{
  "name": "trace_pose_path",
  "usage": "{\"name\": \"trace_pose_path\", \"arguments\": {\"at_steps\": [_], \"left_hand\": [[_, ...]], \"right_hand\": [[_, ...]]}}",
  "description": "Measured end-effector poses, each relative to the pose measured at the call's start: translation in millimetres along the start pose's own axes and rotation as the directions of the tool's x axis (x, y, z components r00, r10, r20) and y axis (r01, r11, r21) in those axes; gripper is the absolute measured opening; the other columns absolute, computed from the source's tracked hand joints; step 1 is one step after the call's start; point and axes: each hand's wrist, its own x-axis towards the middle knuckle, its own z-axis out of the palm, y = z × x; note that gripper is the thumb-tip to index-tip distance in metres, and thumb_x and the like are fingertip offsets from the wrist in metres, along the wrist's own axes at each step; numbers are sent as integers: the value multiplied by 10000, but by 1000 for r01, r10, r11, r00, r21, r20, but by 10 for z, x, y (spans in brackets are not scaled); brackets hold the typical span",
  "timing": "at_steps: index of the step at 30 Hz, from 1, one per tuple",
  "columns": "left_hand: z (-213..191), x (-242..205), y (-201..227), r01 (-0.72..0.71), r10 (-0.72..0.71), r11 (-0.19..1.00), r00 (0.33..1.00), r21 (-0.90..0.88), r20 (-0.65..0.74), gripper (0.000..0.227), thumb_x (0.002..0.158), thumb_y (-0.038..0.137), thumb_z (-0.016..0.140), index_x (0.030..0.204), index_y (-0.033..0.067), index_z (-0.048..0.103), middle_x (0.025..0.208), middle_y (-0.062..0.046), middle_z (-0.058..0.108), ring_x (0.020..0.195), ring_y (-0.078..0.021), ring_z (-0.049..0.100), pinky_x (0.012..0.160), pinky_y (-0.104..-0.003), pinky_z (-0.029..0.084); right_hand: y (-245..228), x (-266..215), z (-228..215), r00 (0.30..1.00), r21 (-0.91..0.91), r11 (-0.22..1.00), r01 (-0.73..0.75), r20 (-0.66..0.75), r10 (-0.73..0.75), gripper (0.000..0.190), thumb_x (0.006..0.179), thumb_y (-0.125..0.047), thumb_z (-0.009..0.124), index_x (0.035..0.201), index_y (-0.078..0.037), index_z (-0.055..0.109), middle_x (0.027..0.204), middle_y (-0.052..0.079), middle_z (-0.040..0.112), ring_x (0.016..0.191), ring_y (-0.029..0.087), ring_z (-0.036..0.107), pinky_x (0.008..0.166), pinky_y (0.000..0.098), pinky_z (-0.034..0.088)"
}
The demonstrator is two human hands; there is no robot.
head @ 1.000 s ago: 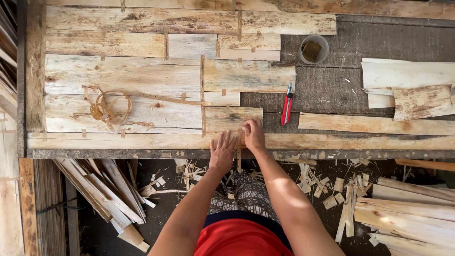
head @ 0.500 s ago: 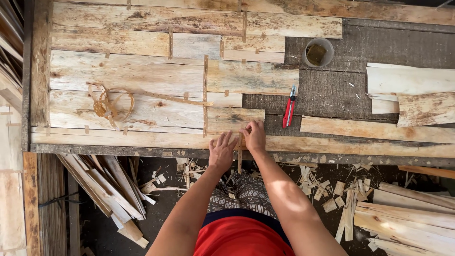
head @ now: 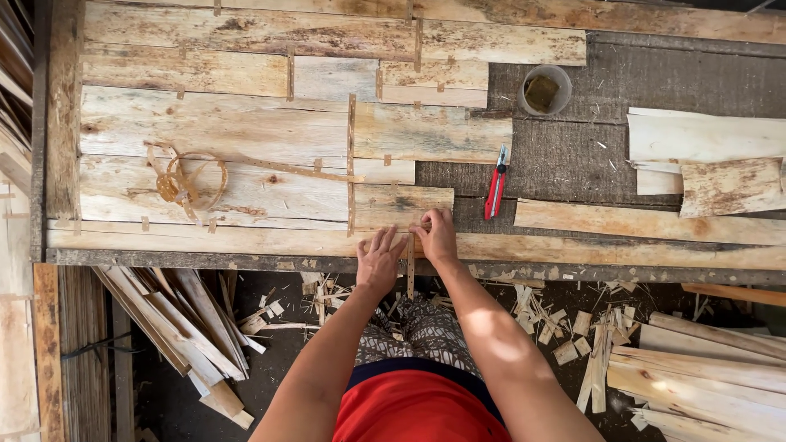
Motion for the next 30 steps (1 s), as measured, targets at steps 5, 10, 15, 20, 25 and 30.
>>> {"name": "trace_pose_path", "arguments": {"at_steps": [5, 10, 15, 20, 25, 30], "left_hand": [[-5, -11, -8, -2, 2, 1000, 1000, 20, 3, 791, 883, 0, 554, 1575, 331, 362, 1707, 17, 191, 1557, -216, 198, 1214, -611, 178], [116, -5, -47, -14, 14, 1000, 999, 8, -38, 787, 875, -9, 563, 1562, 329, 381, 1708, 21, 193, 1560, -221, 198, 1211, -615, 178], [123, 8, -61, -22, 22, 1000, 999, 2, -43, 781, 871, -6, 557, 1558, 326, 391, 1694, 17, 210, 1540, -220, 215, 1197, -620, 179], [148, 36, -79, -19, 17, 1000, 997, -25, -81, 742, 898, 1, 551, 1544, 339, 415, 1699, 33, 231, 1559, -213, 219, 1220, -612, 190], [144, 75, -45, -15, 15, 991, 1000, 133, -4, 909, 855, -60, 570, 1610, 347, 268, 1721, 27, 156, 1561, -215, 184, 1204, -616, 193], [11, 66, 47, -45, 24, 977, 994, 209, 105, 1012, 894, 37, 612, 1653, 390, 45, 1726, -61, 101, 1557, -337, 152, 1169, -676, 247]], "right_hand": [[172, 21, 87, 999, 28, 999, 45, -1, -45, 354, 826, -152, 850, 1004, -67, 556, 1110, 90, 510, 880, 215, 666, 787, 333, 630], [58, -39, -15, 1000, -63, 998, 20, 22, -19, 417, 811, -189, 899, 1015, -63, 556, 1096, 108, 509, 900, 259, 642, 780, 394, 588], [114, -68, -6, 990, -3, 990, 142, -18, -142, 429, 775, -140, 899, 1027, -58, 561, 1111, 121, 518, 924, 277, 657, 761, 373, 597], [263, -3, 55, 993, 113, 986, 121, -30, -118, 313, 867, -120, 819, 1033, -44, 564, 1091, 123, 549, 895, 243, 687, 751, 342, 616], [426, 40, 192, 995, 95, 991, 100, -31, -97, 196, 950, -154, 736, 995, -49, 576, 1098, 100, 591, 886, 198, 688, 777, 315, 635], [123, 78, 61, 998, -56, 998, -41, 37, 43, 337, 882, -279, 827, 898, -44, 586, 1027, 109, 583, 801, 202, 603, 692, 366, 566]]}}
